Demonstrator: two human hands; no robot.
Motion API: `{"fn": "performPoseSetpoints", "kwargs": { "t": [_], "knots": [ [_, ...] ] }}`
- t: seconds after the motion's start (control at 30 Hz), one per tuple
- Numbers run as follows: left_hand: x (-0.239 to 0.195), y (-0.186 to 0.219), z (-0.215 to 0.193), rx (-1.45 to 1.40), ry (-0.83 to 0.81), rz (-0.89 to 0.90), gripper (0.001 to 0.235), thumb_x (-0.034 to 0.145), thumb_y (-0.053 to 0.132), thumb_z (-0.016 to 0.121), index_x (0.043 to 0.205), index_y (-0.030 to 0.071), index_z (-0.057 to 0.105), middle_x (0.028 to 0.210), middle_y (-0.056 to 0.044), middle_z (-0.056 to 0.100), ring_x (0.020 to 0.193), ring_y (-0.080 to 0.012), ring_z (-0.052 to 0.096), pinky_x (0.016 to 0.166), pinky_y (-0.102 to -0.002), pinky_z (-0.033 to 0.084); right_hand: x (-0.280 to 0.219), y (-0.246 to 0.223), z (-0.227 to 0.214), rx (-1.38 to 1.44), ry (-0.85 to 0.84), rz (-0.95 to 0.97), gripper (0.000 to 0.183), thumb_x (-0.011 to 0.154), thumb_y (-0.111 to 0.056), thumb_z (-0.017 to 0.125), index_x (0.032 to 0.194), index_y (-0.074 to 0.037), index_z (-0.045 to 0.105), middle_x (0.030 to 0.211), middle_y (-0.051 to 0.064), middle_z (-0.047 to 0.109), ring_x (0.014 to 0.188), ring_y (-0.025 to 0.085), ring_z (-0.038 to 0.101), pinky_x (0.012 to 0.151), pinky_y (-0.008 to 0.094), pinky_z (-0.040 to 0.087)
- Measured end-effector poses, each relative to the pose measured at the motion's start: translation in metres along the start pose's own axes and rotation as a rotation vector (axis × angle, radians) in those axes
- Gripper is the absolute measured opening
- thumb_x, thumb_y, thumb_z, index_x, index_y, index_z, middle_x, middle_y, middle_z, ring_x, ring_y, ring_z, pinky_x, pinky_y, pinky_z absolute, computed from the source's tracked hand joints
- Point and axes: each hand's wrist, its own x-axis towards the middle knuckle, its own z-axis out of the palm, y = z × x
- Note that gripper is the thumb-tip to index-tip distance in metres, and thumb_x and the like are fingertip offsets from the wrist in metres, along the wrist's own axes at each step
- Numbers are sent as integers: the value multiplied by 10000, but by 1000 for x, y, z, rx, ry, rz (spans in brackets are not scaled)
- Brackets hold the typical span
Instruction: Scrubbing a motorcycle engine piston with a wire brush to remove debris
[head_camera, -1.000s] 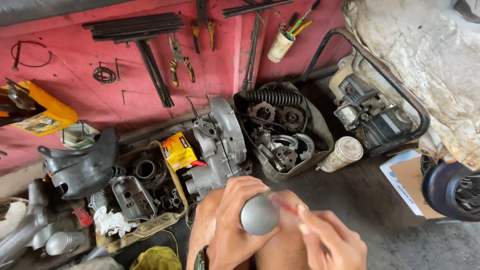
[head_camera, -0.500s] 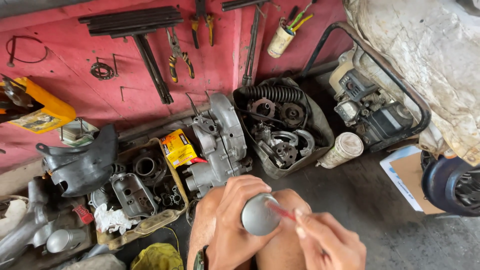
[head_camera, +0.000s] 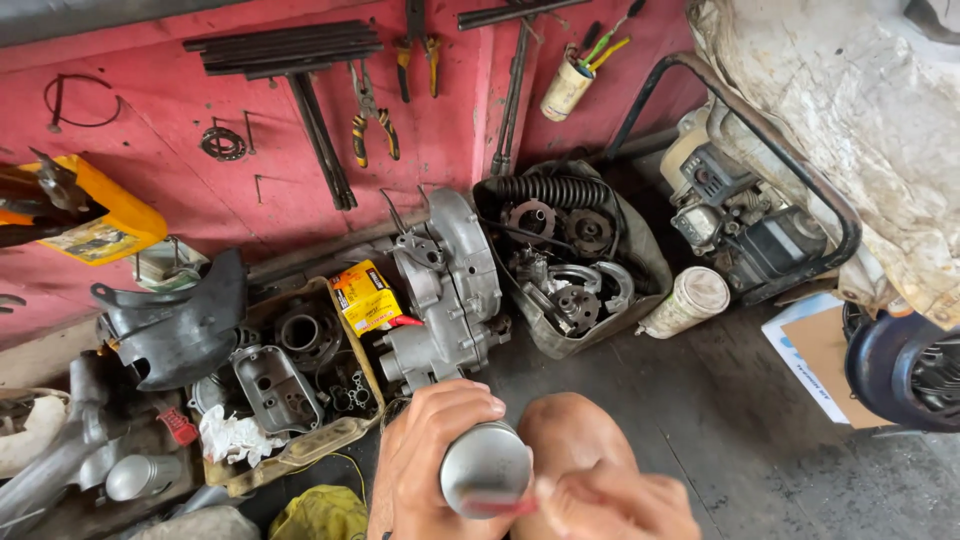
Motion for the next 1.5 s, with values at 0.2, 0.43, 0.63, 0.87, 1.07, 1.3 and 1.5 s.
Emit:
{"fn": "performPoseSetpoints", "kwargs": {
  "t": [0.2,0.43,0.63,0.87,1.07,1.3,1.5],
  "knots": [
    [1,12,0,80,37,-46,460,827,488,761,1044,99,646,959,-48,722,933,-225,733,791,-312,560,19,2,-18,45,-192,8,92,811,-246,733,766,-302,791,537,-99,529,438,72,413,453,221,383],
    [1,-17,-1,55,-5,-43,499,780,391,818,1123,82,627,1039,-95,708,1000,-254,710,842,-330,580,34,13,3,64,-212,-74,287,748,-96,642,871,-312,785,618,-119,595,450,110,416,456,253,402],
    [12,-25,2,73,-69,-97,500,720,236,848,1144,111,614,1066,-60,701,998,-224,704,790,-315,598,55,35,20,213,-154,-177,149,896,-170,665,987,-209,777,689,-46,663,435,72,347,437,179,317],
    [26,-24,8,105,-68,-198,427,740,332,805,1084,145,634,1031,-27,703,942,-185,733,706,-308,598,60,48,39,171,-133,-254,156,845,-143,672,933,-245,752,649,-71,612,477,88,424,499,192,401],
    [24,-19,1,148,-106,-154,448,702,229,822,1101,145,636,1038,-22,704,971,-206,726,773,-324,601,75,50,32,296,-215,-332,96,908,-195,626,914,-201,722,678,-33,669,440,78,446,440,195,387],
    [26,-3,-15,191,-110,-45,351,782,201,786,1076,87,634,985,-52,699,910,-231,711,723,-330,561,75,31,35,324,-133,-310,89,888,-71,661,926,-103,735,716,49,691,532,110,590,539,193,476],
    [9,-18,4,-61,20,-55,319,832,130,787,1090,23,633,1018,-99,678,985,-286,642,897,-372,549,35,62,31,75,-123,-143,171,901,-262,615,958,-239,776,712,-77,684,457,89,441,499,224,388]
  ]
}}
